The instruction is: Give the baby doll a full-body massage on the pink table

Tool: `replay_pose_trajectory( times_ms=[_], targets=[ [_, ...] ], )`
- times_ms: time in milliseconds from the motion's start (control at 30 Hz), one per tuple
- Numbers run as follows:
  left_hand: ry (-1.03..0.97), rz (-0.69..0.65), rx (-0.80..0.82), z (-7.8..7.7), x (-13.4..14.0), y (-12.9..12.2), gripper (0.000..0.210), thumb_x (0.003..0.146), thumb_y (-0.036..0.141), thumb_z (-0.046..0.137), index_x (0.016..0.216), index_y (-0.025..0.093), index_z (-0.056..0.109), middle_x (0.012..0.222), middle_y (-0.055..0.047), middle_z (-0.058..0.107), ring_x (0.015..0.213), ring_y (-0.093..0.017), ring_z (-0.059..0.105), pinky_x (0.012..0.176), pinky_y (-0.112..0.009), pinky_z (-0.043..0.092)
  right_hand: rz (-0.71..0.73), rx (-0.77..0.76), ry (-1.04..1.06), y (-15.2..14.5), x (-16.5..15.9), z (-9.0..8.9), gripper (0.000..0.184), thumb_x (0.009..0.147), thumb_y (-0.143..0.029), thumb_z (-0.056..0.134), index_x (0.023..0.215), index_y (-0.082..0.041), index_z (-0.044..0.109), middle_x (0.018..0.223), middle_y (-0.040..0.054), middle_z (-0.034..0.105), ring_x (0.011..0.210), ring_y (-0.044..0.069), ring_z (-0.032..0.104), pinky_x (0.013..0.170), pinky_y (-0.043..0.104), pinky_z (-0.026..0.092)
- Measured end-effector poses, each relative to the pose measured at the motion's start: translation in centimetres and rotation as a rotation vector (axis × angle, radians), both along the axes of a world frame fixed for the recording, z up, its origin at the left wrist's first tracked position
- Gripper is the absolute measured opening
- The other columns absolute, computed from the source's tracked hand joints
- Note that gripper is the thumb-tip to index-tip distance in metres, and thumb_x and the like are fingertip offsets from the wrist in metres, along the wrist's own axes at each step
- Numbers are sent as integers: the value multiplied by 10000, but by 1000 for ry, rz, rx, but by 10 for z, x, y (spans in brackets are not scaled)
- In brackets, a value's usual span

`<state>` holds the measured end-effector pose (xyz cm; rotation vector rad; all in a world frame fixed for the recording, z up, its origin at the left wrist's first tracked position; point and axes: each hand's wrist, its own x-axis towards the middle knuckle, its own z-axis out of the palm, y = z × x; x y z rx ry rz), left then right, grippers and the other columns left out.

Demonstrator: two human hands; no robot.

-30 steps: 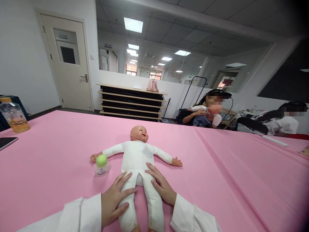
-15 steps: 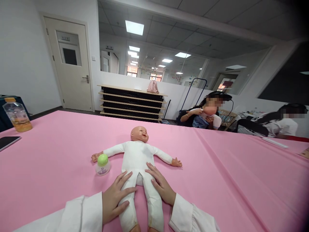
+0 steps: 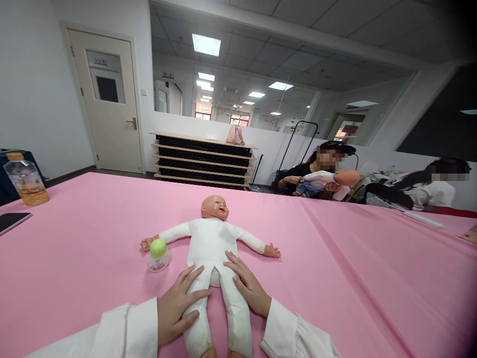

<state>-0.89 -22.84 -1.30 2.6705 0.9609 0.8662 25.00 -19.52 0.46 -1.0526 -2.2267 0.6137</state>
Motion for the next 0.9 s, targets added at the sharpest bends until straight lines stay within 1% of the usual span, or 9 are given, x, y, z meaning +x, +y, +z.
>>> replay_pose_trajectory(
  times_ms=[300, 600, 900],
  targets=[
    [6, -20, -45, -1, -1, 1, 380, 876, 367, 333, 1243, 316, 419, 1460, 8, 91, 1309, -297, 103, 998, -528, 285, 0, -9, -7, 0, 0, -1, 376, 900, -364, 332, 1253, -269, 421, 1423, 22, 264, 1322, 180, 188, 1080, 467, 183],
    [5, 10, -10, -3, 0, 0, 389, 869, 381, 345, 1241, 301, 427, 1456, -4, 129, 1296, -303, 148, 980, -501, 323, 6, -12, -5, 1, 1, -3, 377, 902, -356, 331, 1265, -288, 406, 1428, 7, 250, 1324, 183, 183, 1088, 458, 161],
    [-12, -3, -52, -4, 0, 0, 374, 874, 375, 336, 1230, 323, 436, 1457, 19, 111, 1306, -294, 120, 1001, -516, 285, -1, -24, 17, 0, 0, -1, 367, 900, -355, 341, 1256, -300, 413, 1425, -6, 259, 1324, 171, 183, 1089, 447, 171]
  ],
)
